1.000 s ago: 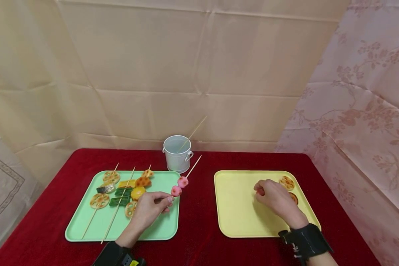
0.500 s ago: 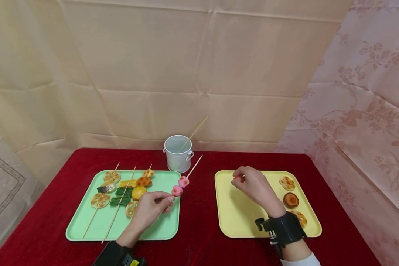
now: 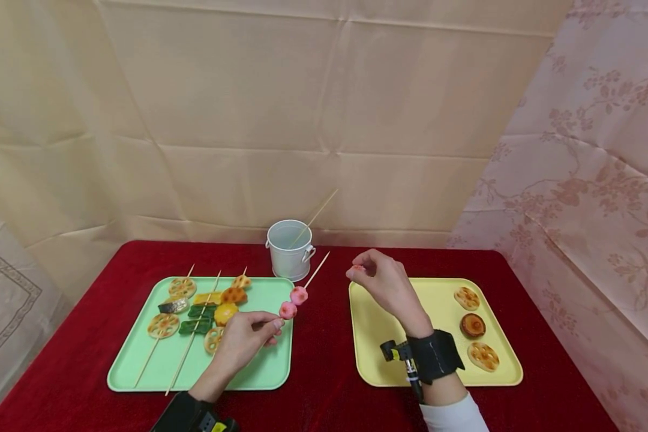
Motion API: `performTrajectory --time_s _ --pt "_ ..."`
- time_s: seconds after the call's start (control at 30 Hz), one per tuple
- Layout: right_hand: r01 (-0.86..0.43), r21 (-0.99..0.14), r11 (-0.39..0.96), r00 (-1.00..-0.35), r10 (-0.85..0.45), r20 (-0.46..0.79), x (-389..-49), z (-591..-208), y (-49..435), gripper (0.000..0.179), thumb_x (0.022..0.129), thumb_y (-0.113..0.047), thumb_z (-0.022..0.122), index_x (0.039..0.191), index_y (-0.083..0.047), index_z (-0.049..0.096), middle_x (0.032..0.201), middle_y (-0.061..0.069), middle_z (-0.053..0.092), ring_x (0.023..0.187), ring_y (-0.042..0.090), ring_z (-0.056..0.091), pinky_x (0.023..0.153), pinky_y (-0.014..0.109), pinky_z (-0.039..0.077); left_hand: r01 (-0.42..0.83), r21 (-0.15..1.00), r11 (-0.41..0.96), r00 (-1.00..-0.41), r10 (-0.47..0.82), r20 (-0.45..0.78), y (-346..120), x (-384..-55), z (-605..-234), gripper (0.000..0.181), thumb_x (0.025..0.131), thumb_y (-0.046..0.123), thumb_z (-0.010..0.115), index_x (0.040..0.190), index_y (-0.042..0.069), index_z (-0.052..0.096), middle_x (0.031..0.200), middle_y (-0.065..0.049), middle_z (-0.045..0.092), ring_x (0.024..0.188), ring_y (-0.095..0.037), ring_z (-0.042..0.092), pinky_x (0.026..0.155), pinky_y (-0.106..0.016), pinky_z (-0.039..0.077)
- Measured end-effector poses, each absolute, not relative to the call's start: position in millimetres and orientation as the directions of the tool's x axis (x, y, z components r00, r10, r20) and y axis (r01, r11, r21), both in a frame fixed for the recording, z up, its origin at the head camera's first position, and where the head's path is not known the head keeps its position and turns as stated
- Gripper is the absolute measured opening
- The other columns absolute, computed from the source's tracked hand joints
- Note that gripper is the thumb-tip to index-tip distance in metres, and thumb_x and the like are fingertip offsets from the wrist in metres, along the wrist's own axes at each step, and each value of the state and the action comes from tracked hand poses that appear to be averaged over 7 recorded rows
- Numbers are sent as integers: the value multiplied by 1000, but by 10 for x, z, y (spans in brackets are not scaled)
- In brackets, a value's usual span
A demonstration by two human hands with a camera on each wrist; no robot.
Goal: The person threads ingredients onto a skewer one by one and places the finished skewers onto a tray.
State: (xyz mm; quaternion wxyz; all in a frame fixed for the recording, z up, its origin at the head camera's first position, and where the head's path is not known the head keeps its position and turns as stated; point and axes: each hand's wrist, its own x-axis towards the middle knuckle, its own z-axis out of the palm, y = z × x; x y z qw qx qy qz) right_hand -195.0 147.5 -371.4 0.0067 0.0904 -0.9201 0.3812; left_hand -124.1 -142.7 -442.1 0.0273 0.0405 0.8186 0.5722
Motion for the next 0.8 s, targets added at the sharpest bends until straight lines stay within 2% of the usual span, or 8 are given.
performTrajectory --time_s 0.17,0.3,0.47,0.57,0.73,0.8 --pt "-139 -785 604 -989 -128 77 -1991 -3719 1384 30 95 -28 78 112 -5 70 98 5 76 92 22 72 80 36 53 31 939 342 -995 97 -3 -1428 -1244 -4421 12 95 10 76 97 -1 80 74 -4 73 62 -11 69 56 -23 56" --pt "-86 -863 497 -995 -91 46 -2014 -3770 1339 34 96 -29 77 113 0 69 99 10 77 90 21 75 82 31 58 36 937 347 -995 97 2 -1429 -1246 -4420 12 95 10 76 97 -1 80 74 -4 72 61 -11 68 56 -23 55" --pt "-21 -924 382 -999 -42 6 -2045 -3856 1294 39 95 -32 78 114 1 68 97 12 77 86 20 75 85 42 61 44 935 353 -995 99 9 -1426 -1249 -4421 11 95 10 76 96 0 80 73 -4 73 61 -11 68 56 -23 55" --pt "-3 -941 337 -1000 -25 -6 -2062 -3900 1279 39 94 -32 79 112 1 68 95 12 77 84 17 74 83 43 61 39 935 351 -995 99 5 -1425 -1247 -4420 11 94 10 76 96 0 80 73 -3 72 61 -11 68 56 -23 55" --pt "15 -963 267 -1000 -19 -21 -2077 -3943 1278 37 94 -27 80 113 2 67 98 14 76 84 16 74 79 35 62 30 937 349 -995 97 -4 -1427 -1246 -4417 11 94 10 76 96 0 81 73 -4 72 61 -11 68 56 -23 55" --pt "18 -972 236 -999 -29 -25 -2086 -3962 1283 40 94 -26 80 118 3 65 103 16 75 87 17 74 79 32 62 30 937 348 -995 99 -5 -1427 -1247 -4414 11 94 10 76 96 0 81 73 -4 73 61 -11 68 56 -23 55"
